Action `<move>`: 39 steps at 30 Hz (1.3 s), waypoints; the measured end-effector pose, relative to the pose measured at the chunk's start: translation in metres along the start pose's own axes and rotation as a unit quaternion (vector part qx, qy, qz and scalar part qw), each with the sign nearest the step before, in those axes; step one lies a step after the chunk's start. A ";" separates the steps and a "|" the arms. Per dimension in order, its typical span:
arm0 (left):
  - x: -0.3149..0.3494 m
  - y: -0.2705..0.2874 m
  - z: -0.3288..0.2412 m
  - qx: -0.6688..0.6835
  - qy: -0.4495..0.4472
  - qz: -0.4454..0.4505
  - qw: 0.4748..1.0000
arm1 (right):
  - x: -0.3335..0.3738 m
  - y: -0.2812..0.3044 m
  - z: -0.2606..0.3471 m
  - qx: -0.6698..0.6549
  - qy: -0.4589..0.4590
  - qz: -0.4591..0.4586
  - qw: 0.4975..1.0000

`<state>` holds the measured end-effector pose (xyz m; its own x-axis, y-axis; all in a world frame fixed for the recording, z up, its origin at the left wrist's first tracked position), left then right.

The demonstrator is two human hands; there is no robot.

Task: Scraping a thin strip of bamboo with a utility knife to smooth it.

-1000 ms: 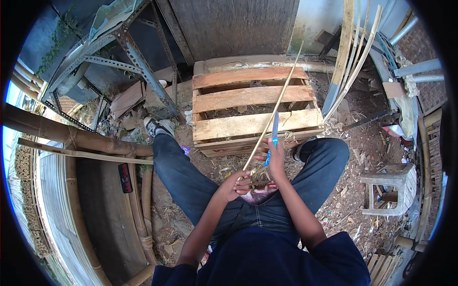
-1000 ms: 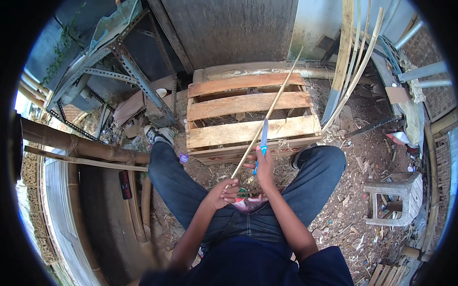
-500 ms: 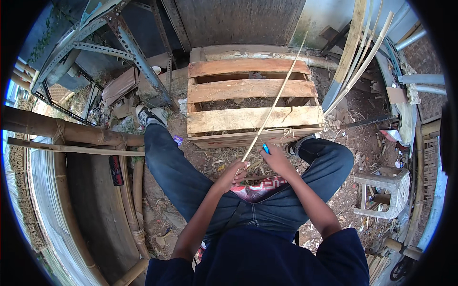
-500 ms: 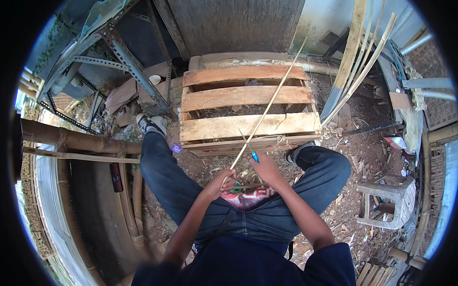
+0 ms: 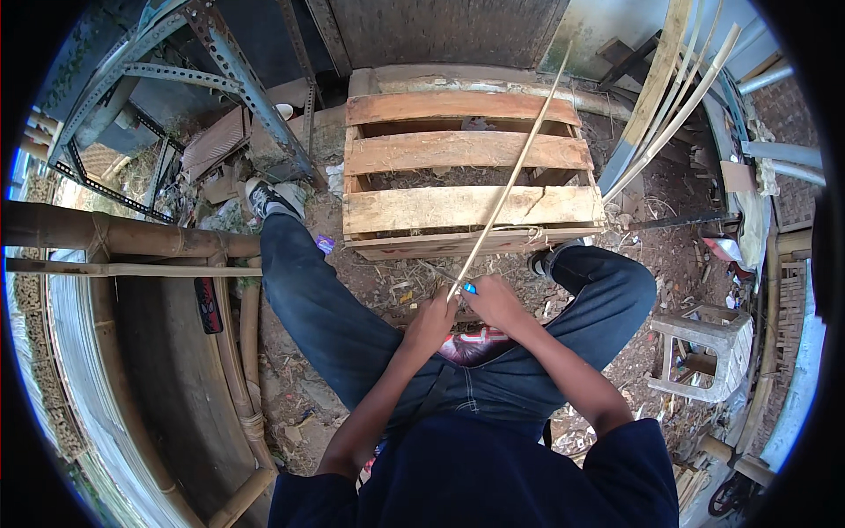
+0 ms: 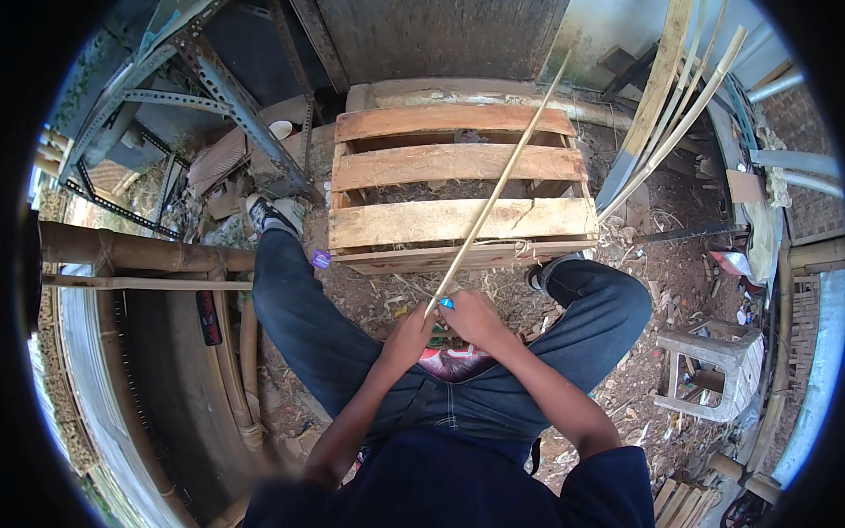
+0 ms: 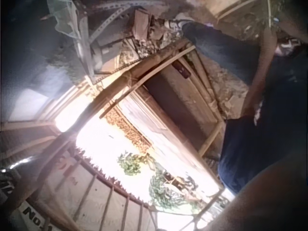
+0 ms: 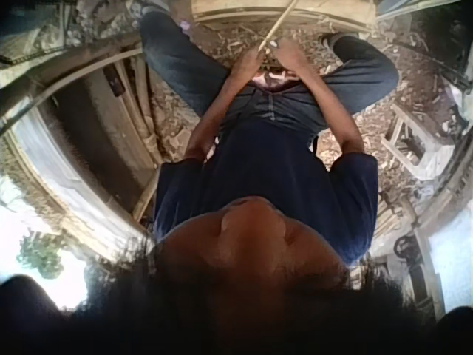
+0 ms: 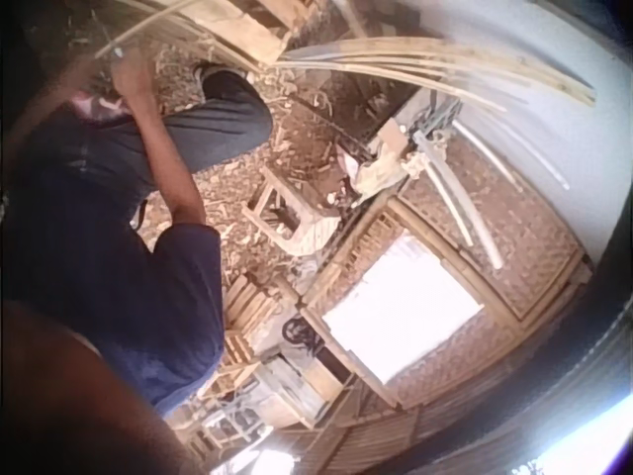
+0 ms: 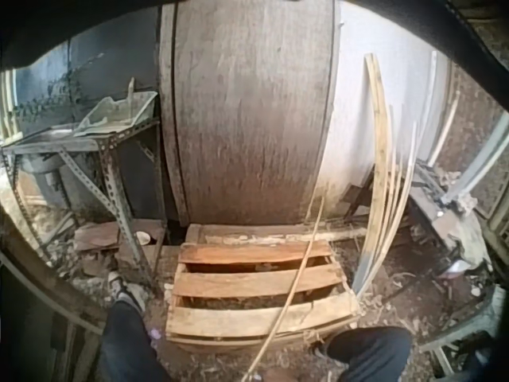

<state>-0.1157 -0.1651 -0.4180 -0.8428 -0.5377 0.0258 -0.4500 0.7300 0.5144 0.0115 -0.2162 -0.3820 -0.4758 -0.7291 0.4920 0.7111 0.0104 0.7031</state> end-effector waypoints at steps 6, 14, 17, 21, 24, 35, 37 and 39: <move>0.002 0.009 -0.027 -0.158 0.082 0.039 0.983 | 0.002 0.005 0.005 0.091 0.039 -0.034 0.995; 0.008 0.022 -0.048 -0.175 0.074 0.025 0.982 | -0.060 0.106 -0.067 0.158 -0.127 -0.251 0.947; 0.012 0.027 -0.049 -0.091 0.078 0.017 0.993 | -0.060 0.161 -0.083 0.137 -0.147 -0.266 0.943; -0.002 0.022 -0.026 -0.053 0.108 -0.004 0.993 | -0.046 0.120 -0.012 -0.041 -0.047 -0.154 0.986; -0.011 0.022 -0.032 -0.024 0.100 0.010 0.995 | -0.029 0.078 -0.014 -0.136 0.000 -0.124 0.983; 0.001 0.002 0.013 0.434 0.216 0.049 0.873 | -0.055 0.073 0.114 0.219 0.069 -0.090 0.969; 0.001 -0.001 0.019 0.458 0.223 0.036 0.860 | -0.059 0.076 0.154 0.240 0.091 -0.081 0.963; -0.002 -0.002 0.007 0.464 0.210 0.051 0.859 | -0.063 0.072 0.183 0.267 0.093 -0.038 0.958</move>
<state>-0.1153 -0.1621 -0.4252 -0.7988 -0.4124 0.4381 -0.5857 0.6995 -0.4095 -0.0018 -0.0444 -0.2687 -0.3794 -0.8510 0.3631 0.2871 0.2648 0.9206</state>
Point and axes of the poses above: each hand's wrist, its own x-axis away from the middle knuckle, its own y-axis out of the back of the hand, z = x × y, the point moved 6 cm from there along -x, towards the middle knuckle, and after that the axes turned 10 degrees about -y, right-handed, at the moved point
